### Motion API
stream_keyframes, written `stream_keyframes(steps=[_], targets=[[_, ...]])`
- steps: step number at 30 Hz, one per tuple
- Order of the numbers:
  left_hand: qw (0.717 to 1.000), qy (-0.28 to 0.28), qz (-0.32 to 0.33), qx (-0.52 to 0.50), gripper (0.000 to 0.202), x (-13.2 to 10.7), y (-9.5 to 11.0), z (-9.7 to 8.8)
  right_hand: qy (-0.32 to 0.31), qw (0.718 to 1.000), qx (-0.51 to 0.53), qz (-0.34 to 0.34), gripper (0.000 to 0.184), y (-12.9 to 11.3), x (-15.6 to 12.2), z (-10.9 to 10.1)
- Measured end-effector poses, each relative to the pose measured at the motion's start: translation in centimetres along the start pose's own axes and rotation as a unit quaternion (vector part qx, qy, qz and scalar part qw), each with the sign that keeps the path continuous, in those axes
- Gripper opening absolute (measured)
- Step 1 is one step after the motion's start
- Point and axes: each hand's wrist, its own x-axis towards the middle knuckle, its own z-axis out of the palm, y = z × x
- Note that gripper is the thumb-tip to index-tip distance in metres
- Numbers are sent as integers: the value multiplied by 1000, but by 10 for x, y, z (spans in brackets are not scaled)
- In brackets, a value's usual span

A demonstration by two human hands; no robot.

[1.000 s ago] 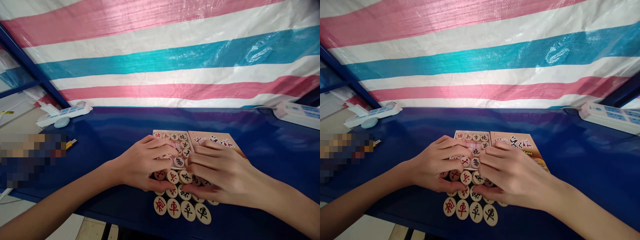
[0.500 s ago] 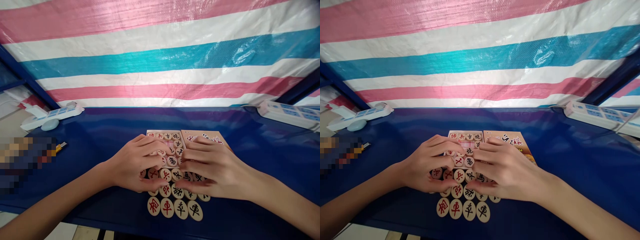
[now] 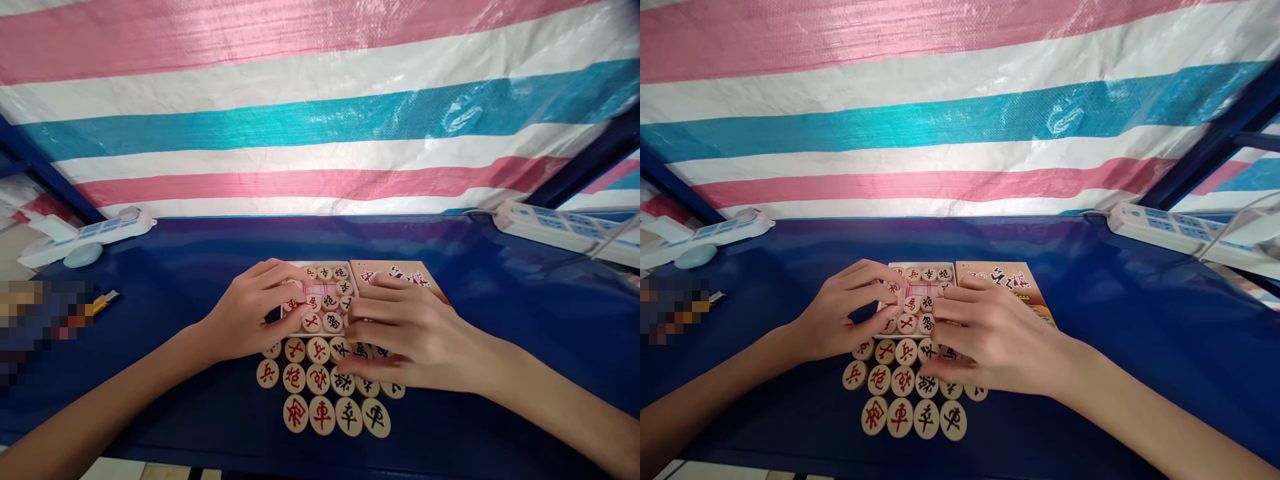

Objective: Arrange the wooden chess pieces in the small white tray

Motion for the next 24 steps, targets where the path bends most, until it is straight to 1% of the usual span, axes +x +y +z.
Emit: stream_keyframes(steps=[3, 5, 7, 10, 12, 16, 20, 24], targets=[[999, -8, -32, 13, 11, -1, -3, 0, 7, 1000, 6, 0, 21, 0, 1, 0], [998, -8, -57, 28, 14, -1, -5, 1, 14, 1000, 26, 12, 18, 1, 2, -2], [996, -12, -77, 42, 16, 0, -7, 2, 23, 998, 39, 45, 12, 3, 3, -5], [994, -46, -81, 50, 15, 1, -10, 3, 36, 992, 19, 120, 9, 11, 2, -6], [992, -66, -100, 41, 16, 1, -11, 4, 31, 987, 7, 157, 13, 16, 1, -5], [983, -72, -171, 0, 17, 2, -15, 5, 20, 983, 22, 179, 16, 23, 1, 2], [981, -73, -179, -27, 15, 3, -17, 9, -8, 979, 8, 203, 18, 23, 4, 7], [981, -60, -183, -32, 14, 4, -15, 13, -39, 974, 10, 223, 20, 21, 5, 11]])
